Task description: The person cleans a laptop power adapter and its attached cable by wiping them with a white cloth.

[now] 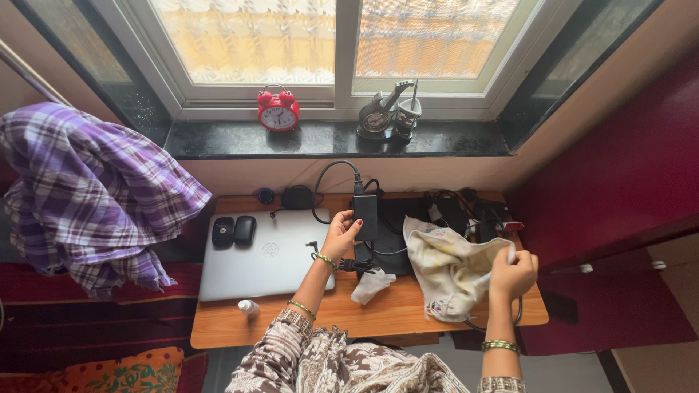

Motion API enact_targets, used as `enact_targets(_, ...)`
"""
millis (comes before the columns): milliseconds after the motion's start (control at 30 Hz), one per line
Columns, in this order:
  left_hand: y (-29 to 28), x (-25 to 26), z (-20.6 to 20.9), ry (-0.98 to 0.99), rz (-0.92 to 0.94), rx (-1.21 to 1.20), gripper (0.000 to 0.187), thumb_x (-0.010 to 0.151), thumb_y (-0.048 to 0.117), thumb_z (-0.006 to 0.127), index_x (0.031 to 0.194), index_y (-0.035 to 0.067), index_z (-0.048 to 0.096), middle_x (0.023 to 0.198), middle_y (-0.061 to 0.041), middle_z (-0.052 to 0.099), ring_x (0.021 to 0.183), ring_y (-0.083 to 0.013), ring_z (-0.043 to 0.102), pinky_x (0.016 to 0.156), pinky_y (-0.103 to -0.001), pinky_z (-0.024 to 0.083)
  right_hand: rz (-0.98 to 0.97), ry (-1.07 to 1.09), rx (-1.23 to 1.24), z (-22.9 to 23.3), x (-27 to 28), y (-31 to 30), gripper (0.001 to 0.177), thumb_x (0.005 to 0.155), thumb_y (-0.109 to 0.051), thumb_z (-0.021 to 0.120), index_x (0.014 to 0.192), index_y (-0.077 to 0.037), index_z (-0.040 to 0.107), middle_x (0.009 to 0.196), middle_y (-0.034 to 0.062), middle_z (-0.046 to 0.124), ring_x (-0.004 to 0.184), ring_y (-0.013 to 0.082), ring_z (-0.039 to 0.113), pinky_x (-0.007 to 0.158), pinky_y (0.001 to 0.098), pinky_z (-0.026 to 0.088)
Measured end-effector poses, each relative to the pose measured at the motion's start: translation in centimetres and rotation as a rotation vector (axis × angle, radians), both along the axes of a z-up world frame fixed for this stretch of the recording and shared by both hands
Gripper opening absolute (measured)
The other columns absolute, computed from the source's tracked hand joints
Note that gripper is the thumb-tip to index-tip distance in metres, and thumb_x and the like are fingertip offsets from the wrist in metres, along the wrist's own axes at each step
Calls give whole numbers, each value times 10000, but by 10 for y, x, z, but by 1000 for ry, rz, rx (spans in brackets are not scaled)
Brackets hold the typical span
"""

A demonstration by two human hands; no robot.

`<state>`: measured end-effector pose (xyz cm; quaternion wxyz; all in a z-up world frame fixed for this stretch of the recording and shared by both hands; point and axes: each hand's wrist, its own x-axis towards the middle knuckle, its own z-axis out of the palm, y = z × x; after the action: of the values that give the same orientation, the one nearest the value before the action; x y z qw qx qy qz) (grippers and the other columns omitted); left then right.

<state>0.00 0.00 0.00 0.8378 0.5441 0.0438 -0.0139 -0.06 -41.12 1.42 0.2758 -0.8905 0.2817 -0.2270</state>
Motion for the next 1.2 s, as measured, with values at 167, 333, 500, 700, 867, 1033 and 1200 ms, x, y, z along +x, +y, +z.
enact_targets(167,-2,-1,-3,6,-3,-12,457,968,216,664,1347,48,470,1194,-76,682,1080,-153,668,889,-399,592,368,-283,-426,14,-36,51,140,861,-83,666,996,-49,648,1107,148,593,1021,301,620,797,399,528)
enact_targets(333,-6,-3,-4,18,5,-7,452,965,210,670,1339,46,476,1184,-77,682,1061,-156,668,875,-402,589,543,321,-405,-18,-55,107,353,908,-443,723,860,-93,711,986,94,671,895,299,670,756,455,534)
enact_targets(500,-6,-9,2,29,5,7,442,973,224,657,1337,56,472,1175,-65,676,1049,-148,670,872,-401,596,609,131,-693,-59,-47,94,163,904,-281,671,865,-127,708,978,89,663,937,283,669,804,412,554)
enact_targets(700,-6,-12,-1,12,-8,-12,452,975,226,657,1342,47,462,1176,-76,687,1059,-152,679,880,-397,600,595,254,-520,-25,-46,84,381,883,-454,715,807,-82,691,918,96,666,882,279,650,750,422,530)
enact_targets(867,-8,-13,4,34,-22,10,465,972,230,660,1350,46,463,1188,-88,688,1063,-165,675,880,-405,591,871,258,-621,-61,-64,96,402,792,-426,754,881,-49,648,927,127,650,913,312,640,754,429,541)
enact_targets(1033,-7,-15,10,41,-32,29,489,963,247,665,1359,53,454,1211,-83,682,1085,-165,676,891,-412,585,939,98,-451,-79,-66,86,157,872,-175,666,967,-63,611,966,135,649,966,342,633,798,447,537)
enact_targets(1200,-4,-16,8,17,-31,11,485,969,248,663,1359,48,456,1192,-85,683,1078,-172,676,893,-421,588,804,84,239,-60,-41,76,139,991,-159,569,988,-22,587,858,147,641,775,261,627,719,405,520)
